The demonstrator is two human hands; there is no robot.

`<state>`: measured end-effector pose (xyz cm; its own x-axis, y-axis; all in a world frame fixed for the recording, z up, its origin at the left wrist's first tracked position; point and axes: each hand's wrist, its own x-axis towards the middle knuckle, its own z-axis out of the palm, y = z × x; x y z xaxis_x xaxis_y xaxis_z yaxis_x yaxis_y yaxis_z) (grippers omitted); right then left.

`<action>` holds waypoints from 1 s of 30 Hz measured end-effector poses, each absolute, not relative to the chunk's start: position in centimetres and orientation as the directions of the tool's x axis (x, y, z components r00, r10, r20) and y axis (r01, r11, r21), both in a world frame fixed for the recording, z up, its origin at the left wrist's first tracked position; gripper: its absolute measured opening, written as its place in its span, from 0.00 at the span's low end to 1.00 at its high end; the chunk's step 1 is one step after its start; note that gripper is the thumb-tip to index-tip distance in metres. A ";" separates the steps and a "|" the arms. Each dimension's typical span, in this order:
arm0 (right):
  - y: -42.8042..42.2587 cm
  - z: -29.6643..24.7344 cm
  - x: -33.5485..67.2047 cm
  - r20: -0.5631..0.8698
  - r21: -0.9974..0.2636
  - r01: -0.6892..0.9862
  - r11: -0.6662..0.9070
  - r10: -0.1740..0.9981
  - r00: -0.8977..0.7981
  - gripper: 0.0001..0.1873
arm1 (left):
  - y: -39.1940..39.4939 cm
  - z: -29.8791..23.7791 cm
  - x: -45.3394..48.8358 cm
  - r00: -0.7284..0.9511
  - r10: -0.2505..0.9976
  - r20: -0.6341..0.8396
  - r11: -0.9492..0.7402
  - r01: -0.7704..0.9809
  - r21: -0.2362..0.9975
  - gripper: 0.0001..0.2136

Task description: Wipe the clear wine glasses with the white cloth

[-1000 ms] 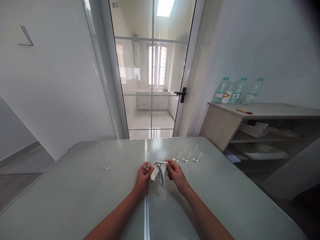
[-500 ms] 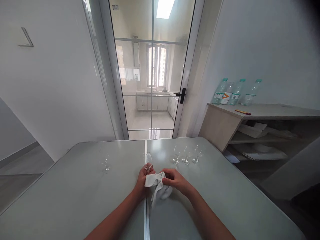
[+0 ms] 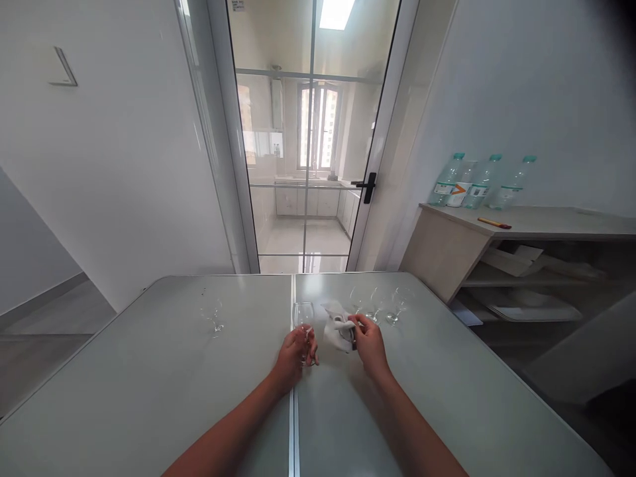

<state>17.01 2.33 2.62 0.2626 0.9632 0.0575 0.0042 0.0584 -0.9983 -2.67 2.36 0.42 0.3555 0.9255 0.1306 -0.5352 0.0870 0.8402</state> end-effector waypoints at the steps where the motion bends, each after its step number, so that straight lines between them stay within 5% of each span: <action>1: 2.3 2.7 17.0 0.091 -0.995 -0.021 0.101 0.952 0.293 0.21 | 2.3 0.2 -2.6 0.395 0.907 0.145 0.080 -0.501 0.862 0.27; 5: 1.8 3.5 17.1 0.236 -0.957 -0.027 0.290 0.827 0.511 0.19 | 1.9 -0.3 -2.6 0.537 0.836 0.109 0.041 -0.259 0.965 0.29; 8: 1.0 4.0 17.8 0.474 -0.871 0.226 0.435 0.631 0.614 0.15 | 1.4 -0.1 -2.6 0.516 0.845 0.141 -0.091 -0.121 0.988 0.28; 12: 0.4 4.4 18.4 0.757 -0.611 0.469 0.637 0.643 0.113 0.06 | 0.7 0.2 -2.7 0.244 0.897 0.369 -0.427 0.257 0.867 0.18; 16: 0.1 5.0 18.3 0.691 -0.596 0.422 0.684 0.704 -0.165 0.06 | 0.5 0.0 -3.0 0.128 0.828 0.546 -0.525 0.518 0.675 0.11; 22: -0.8 6.1 18.2 0.474 -0.776 0.308 0.550 0.831 -0.291 0.11 | 0.5 0.1 -3.3 0.208 0.767 0.607 -0.607 0.540 0.582 0.08; 26: -0.9 5.8 17.5 0.449 -0.761 0.340 0.552 0.827 -0.338 0.09 | 0.1 0.8 -3.2 0.358 0.758 0.545 -0.652 0.422 0.630 0.07; 30: -0.8 5.7 17.1 0.428 -0.822 0.265 0.504 0.854 -0.296 0.11 | 0.5 1.4 -3.1 0.364 0.841 0.400 -0.505 0.261 0.823 0.12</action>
